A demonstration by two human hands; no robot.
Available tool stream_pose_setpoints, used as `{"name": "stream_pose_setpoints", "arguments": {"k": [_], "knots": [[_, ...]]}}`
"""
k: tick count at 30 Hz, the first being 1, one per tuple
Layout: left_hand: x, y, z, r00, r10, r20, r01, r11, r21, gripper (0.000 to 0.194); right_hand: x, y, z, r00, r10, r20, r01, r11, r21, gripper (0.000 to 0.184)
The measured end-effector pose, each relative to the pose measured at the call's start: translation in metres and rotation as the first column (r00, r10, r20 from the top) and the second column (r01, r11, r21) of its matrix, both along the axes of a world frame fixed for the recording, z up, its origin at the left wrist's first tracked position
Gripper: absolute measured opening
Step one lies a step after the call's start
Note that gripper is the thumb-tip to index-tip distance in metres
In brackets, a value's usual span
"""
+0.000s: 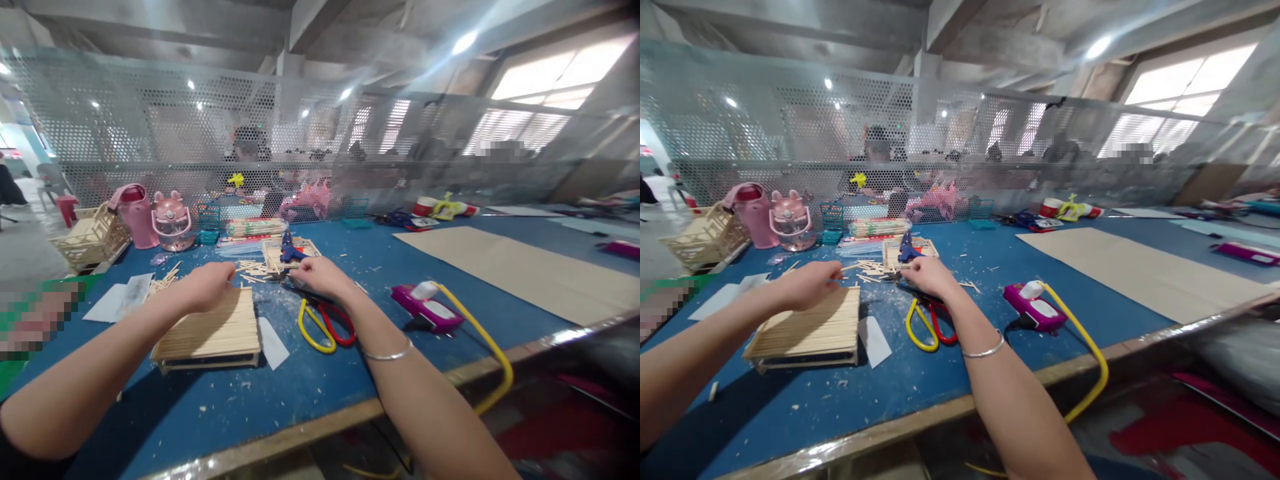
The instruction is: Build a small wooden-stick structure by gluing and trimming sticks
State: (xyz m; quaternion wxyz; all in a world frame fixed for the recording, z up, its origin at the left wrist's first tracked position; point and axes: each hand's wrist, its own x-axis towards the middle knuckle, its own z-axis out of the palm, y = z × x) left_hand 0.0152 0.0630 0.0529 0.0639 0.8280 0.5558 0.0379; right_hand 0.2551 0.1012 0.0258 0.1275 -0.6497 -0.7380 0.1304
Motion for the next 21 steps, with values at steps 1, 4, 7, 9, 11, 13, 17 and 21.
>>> {"name": "stream_pose_setpoints", "arguments": {"k": [1,4,7,9,11,13,17,21], "knots": [[0.000,-0.009,-0.004,0.999,0.031,0.009,-0.031,0.999,0.035,0.013,0.002,0.002,0.000,1.000,-0.024,-0.017,0.026,0.993,0.112,0.027],[-0.004,-0.044,-0.019,0.994,0.070,0.081,-0.084,0.976,0.198,0.025,0.002,0.012,-0.003,0.994,-0.098,-0.052,0.110,0.922,0.372,0.024],[-0.010,-0.073,-0.040,0.976,-0.158,0.149,0.089,0.917,0.388,0.028,-0.001,0.024,-0.006,0.990,-0.138,-0.004,0.126,0.898,0.421,0.027],[-0.015,-0.082,-0.052,0.965,-0.211,0.153,0.125,0.889,0.440,0.033,-0.003,0.035,-0.007,0.988,-0.139,0.060,0.103,0.906,0.411,0.032],[-0.020,-0.083,-0.061,0.952,-0.279,0.129,0.204,0.886,0.416,0.019,-0.004,0.047,-0.008,0.983,-0.132,0.131,0.075,0.925,0.373,0.035],[-0.025,-0.080,-0.066,0.936,-0.331,0.117,0.262,0.881,0.393,0.012,-0.005,0.059,-0.009,0.973,-0.135,0.189,0.067,0.943,0.327,0.035],[-0.030,-0.074,-0.067,0.917,-0.379,0.120,0.293,0.848,0.442,0.026,-0.004,0.077,-0.016,0.962,-0.140,0.234,0.078,0.964,0.255,0.026],[-0.035,-0.068,-0.061,0.845,-0.517,0.137,0.397,0.778,0.486,0.025,-0.002,0.078,-0.019,0.975,-0.144,0.171,0.095,0.959,0.268,0.035]]}}
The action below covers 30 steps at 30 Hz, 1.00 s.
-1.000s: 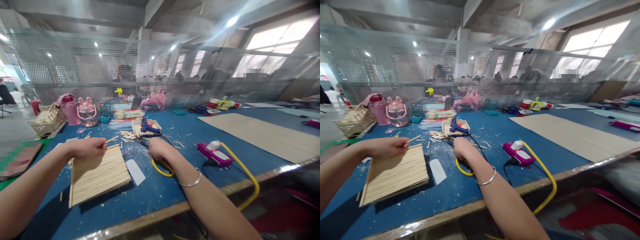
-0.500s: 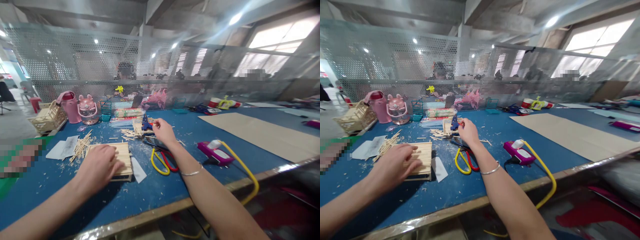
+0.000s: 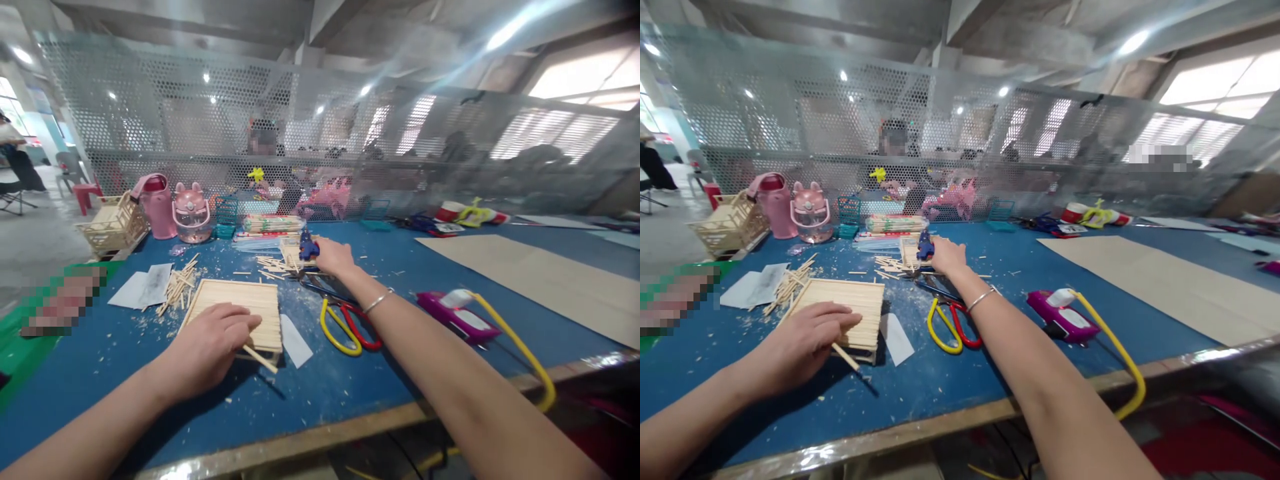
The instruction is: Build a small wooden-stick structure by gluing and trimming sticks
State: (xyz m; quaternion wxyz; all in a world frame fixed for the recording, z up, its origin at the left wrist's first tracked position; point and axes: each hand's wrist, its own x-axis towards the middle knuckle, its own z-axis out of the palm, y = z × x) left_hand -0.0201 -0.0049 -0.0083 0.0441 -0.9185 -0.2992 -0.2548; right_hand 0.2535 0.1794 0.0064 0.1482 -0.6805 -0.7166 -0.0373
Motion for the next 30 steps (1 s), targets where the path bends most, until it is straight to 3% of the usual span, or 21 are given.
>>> {"name": "stream_pose_setpoints", "arguments": {"k": [3,9,11,15,19,22,26,28,30], "knots": [[-0.004,0.004,0.005,0.993,-0.114,-0.002,0.114,0.993,0.022,0.024,0.004,-0.003,0.000,0.994,-0.034,-0.103,0.038,0.999,0.031,0.045],[-0.003,0.009,0.000,0.978,-0.209,0.017,0.208,0.977,0.040,0.025,0.010,0.001,-0.002,0.897,-0.085,-0.434,0.092,0.996,-0.005,0.033],[-0.004,0.013,-0.002,0.982,-0.188,0.018,0.187,0.980,0.064,0.024,0.011,0.003,-0.004,0.811,-0.106,-0.576,0.108,0.994,-0.029,0.034],[-0.008,0.022,-0.003,0.993,-0.118,0.000,0.117,0.984,0.138,0.024,0.014,0.001,-0.002,0.569,-0.110,-0.815,0.099,0.993,-0.065,0.032],[-0.009,0.024,-0.003,0.999,-0.030,-0.017,0.032,0.989,0.146,0.022,0.021,-0.008,0.010,0.356,-0.054,-0.933,-0.009,0.998,-0.062,0.032],[-0.007,0.020,-0.006,0.999,0.048,-0.012,-0.046,0.989,0.139,0.022,0.023,-0.018,0.019,0.260,-0.005,-0.966,-0.096,0.995,-0.031,0.034],[-0.005,0.020,-0.012,0.965,0.247,0.091,-0.258,0.958,0.128,0.024,0.018,-0.042,0.026,0.197,0.077,-0.977,-0.167,0.985,0.044,0.019],[-0.007,0.024,-0.012,0.958,0.262,0.116,-0.274,0.956,0.105,0.025,0.017,-0.063,0.030,0.196,0.145,-0.970,-0.211,0.972,0.102,0.016],[-0.011,0.029,-0.011,0.969,0.228,0.095,-0.236,0.969,0.078,0.025,0.017,-0.090,0.034,0.295,0.256,-0.921,-0.344,0.927,0.148,0.026]]}}
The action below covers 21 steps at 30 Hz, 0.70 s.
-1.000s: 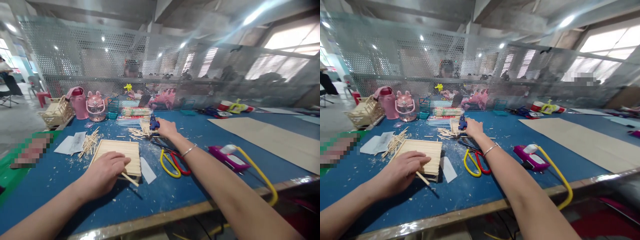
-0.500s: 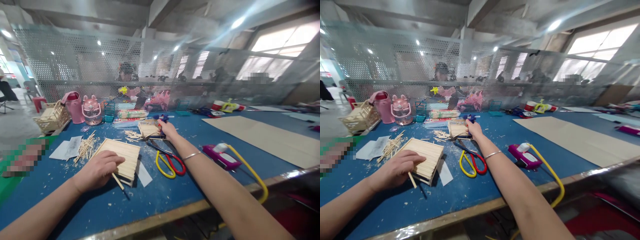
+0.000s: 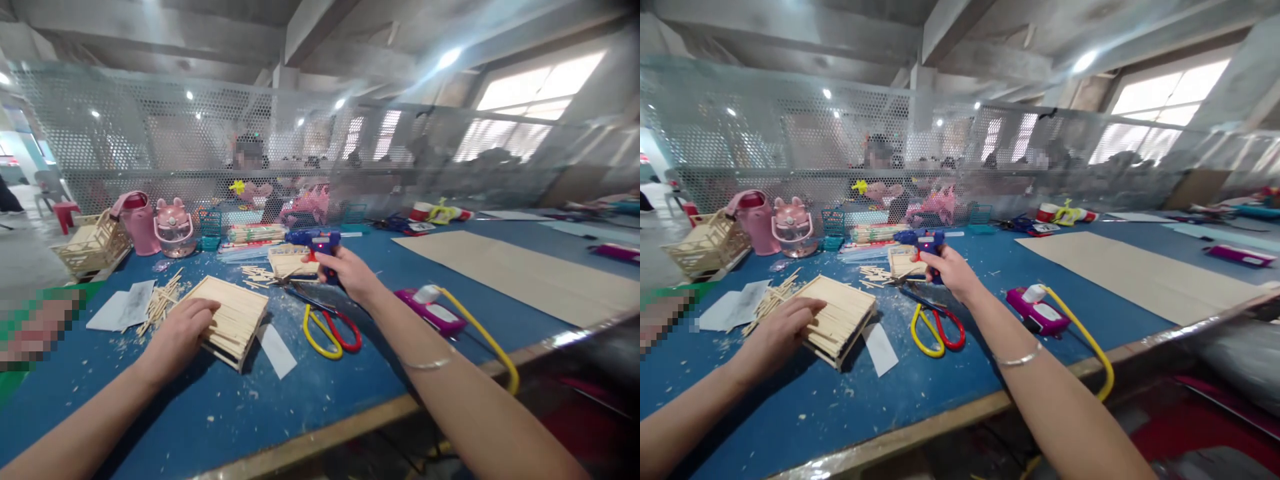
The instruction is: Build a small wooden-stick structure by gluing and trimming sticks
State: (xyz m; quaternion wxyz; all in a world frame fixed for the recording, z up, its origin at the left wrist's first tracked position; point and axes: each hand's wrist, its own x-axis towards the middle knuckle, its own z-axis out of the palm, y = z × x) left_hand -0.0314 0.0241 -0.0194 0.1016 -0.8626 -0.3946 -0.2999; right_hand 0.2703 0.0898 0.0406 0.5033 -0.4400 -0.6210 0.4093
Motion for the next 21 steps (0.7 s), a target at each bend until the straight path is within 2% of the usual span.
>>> {"name": "stream_pose_setpoints", "arguments": {"k": [3,6,7,9,12,16,21], "knots": [[-0.007,-0.001,0.006,0.996,-0.076,-0.047,0.072,0.994,-0.080,0.021,0.003,-0.042,0.006,0.929,0.069,0.364,-0.061,0.998,-0.034,0.035],[-0.012,-0.011,0.014,0.988,-0.156,-0.019,0.152,0.977,-0.148,0.033,0.004,-0.072,0.006,0.845,0.030,0.534,-0.015,0.999,-0.032,0.039],[-0.013,-0.015,0.017,0.988,-0.153,0.020,0.154,0.974,-0.168,0.032,0.004,-0.078,0.004,0.827,0.018,0.562,-0.004,1.000,-0.025,0.041],[-0.014,-0.020,0.020,0.987,-0.110,0.115,0.132,0.969,-0.207,0.019,0.003,-0.083,0.000,0.803,-0.005,0.596,0.004,1.000,0.003,0.041],[-0.012,-0.022,0.020,0.981,-0.041,0.191,0.088,0.965,-0.247,0.005,0.000,-0.082,-0.009,0.789,-0.055,0.612,0.010,0.997,0.077,0.038],[-0.006,-0.017,0.015,0.979,-0.042,0.197,0.087,0.970,-0.225,0.007,-0.004,-0.078,-0.016,0.781,-0.085,0.619,0.016,0.993,0.117,0.037],[-0.003,-0.014,0.012,0.971,-0.017,0.237,0.086,0.956,-0.282,0.016,-0.007,-0.079,-0.017,0.752,-0.107,0.650,0.027,0.991,0.133,0.040]]}}
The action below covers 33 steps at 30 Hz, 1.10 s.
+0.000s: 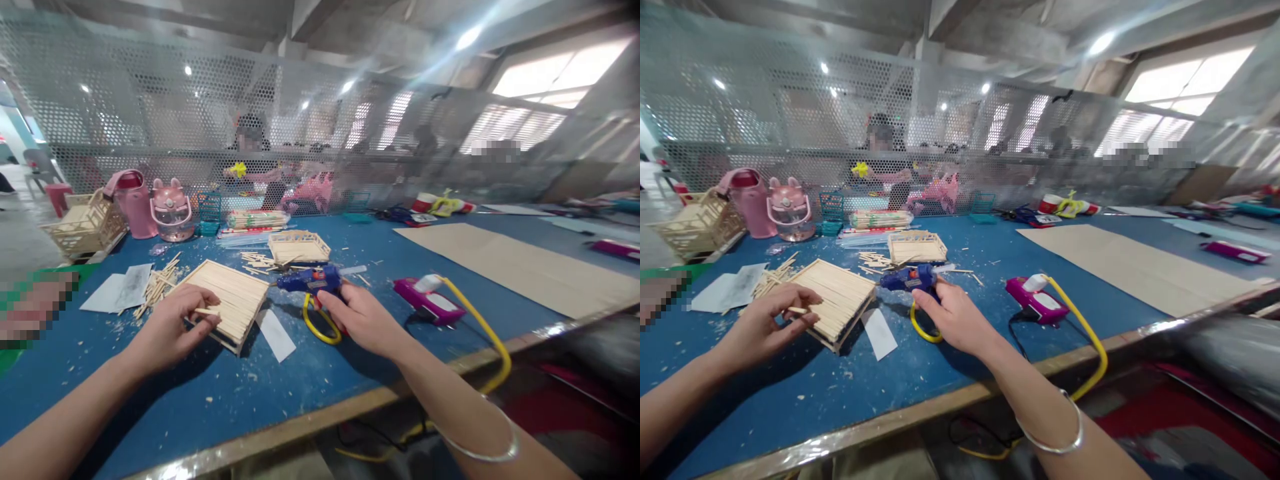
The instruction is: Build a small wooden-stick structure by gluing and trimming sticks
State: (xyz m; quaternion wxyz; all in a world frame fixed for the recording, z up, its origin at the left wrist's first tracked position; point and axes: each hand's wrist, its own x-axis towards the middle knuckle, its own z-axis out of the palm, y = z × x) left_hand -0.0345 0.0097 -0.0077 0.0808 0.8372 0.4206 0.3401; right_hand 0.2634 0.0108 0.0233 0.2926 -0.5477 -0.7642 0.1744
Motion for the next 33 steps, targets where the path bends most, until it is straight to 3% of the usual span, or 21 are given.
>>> {"name": "stream_pose_setpoints", "arguments": {"k": [33], "knots": [[-0.0022,-0.0001,0.0001,1.000,0.009,0.021,-0.008,0.999,-0.041,0.018,-0.0038,-0.0018,-0.0017,0.997,-0.019,0.080,0.011,0.995,0.100,0.041]]}}
